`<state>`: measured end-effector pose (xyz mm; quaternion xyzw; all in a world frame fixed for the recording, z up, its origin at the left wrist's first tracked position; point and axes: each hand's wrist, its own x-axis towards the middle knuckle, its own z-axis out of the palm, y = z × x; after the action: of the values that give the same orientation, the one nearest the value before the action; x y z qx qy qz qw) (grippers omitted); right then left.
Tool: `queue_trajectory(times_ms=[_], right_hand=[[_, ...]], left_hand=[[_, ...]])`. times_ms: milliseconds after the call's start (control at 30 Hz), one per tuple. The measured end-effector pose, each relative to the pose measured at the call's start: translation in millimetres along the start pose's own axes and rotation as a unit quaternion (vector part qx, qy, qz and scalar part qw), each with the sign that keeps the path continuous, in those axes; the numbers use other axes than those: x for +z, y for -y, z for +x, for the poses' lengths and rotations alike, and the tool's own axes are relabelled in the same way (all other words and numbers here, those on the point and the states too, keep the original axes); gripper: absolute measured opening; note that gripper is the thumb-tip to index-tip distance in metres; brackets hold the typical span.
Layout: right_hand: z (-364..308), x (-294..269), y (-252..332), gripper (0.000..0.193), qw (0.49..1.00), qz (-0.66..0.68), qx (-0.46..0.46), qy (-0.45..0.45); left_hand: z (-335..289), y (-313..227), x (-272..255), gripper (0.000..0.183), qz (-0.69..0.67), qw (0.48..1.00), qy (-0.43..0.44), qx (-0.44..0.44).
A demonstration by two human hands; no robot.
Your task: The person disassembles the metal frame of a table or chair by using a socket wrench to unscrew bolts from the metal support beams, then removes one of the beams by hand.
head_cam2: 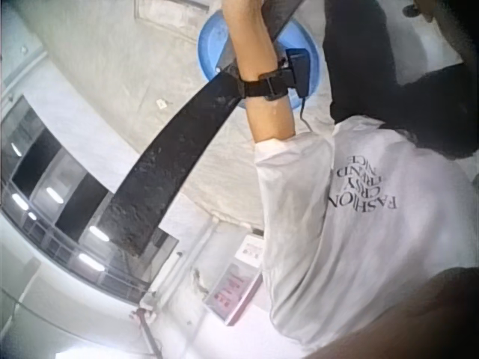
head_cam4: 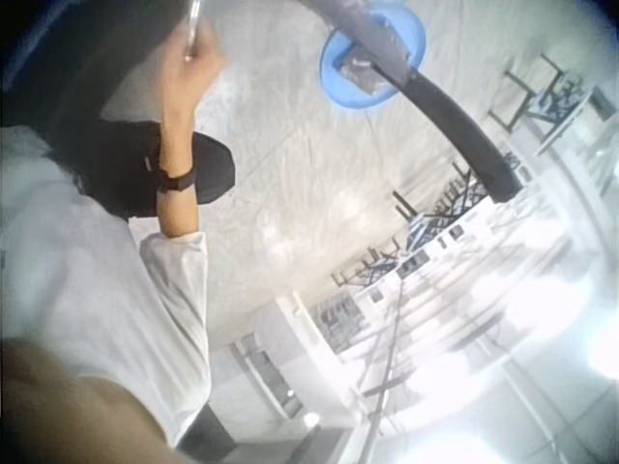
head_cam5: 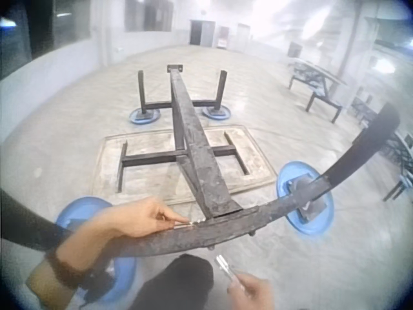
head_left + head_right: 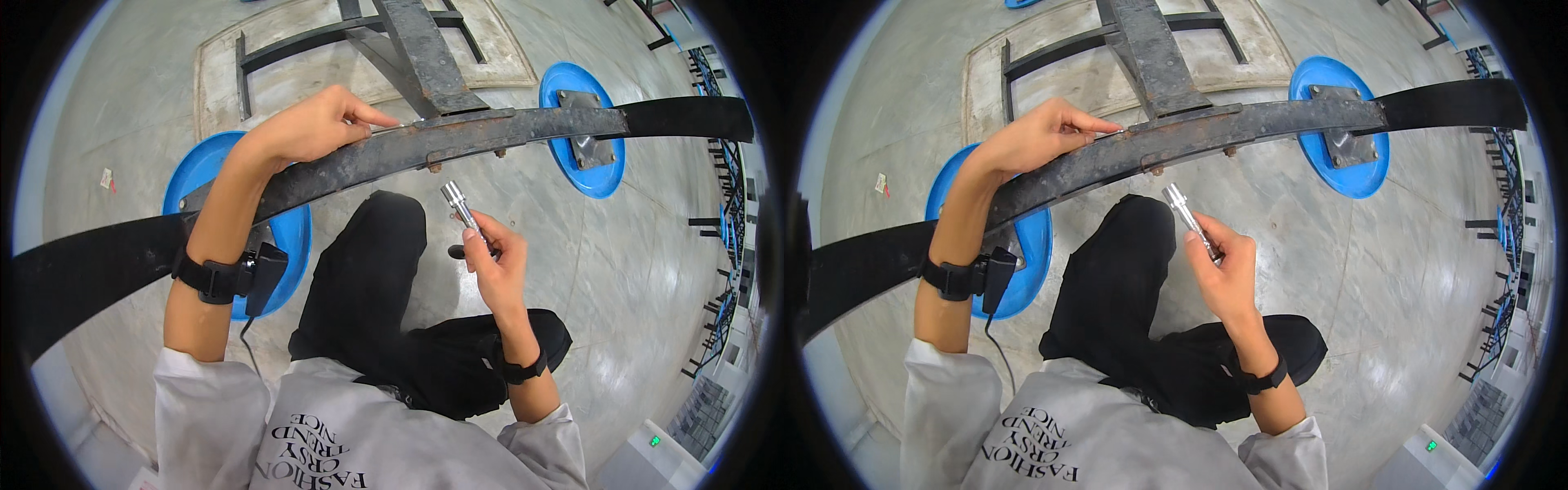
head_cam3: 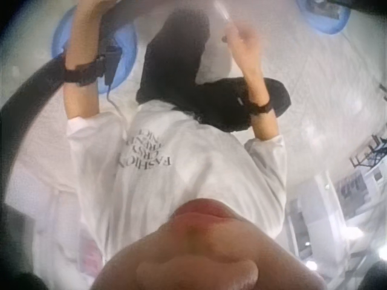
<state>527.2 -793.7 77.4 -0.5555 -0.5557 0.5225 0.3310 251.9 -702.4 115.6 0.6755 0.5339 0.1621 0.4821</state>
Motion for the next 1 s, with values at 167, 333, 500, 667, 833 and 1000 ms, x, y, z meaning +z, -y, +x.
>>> queue_trajectory(times_ms=[167, 333, 500, 667, 833, 1000], right_hand=[[9, 9, -10, 0.025, 0.999, -0.020, -0.035, -0.017], [21, 15, -14, 0.023, 0.997, -0.001, -0.072, -0.026], [24, 29, -17, 0.022, 0.992, 0.077, -0.092, -0.028], [13, 42, -25, 0.046, 0.983, 0.151, -0.101, 0.031], [11, 51, -31, 0.049, 0.957, 0.229, -0.170, 0.046], [12, 61, -42, 0.050, 0.933, 0.310, -0.182, 0.005]], left_hand=[[0, 8, 16, 0.028, -0.039, 0.997, -0.055, 0.044], [-12, -40, 28, 0.043, 0.064, 0.994, -0.081, -0.032], [-20, -26, 45, 0.051, 0.187, 0.974, -0.123, 0.042], [-16, -22, 58, 0.061, 0.298, 0.931, -0.207, 0.047], [-19, -20, 59, 0.061, 0.327, 0.920, -0.214, 0.027], [-8, -16, 61, 0.065, 0.337, 0.915, -0.217, 0.035]])
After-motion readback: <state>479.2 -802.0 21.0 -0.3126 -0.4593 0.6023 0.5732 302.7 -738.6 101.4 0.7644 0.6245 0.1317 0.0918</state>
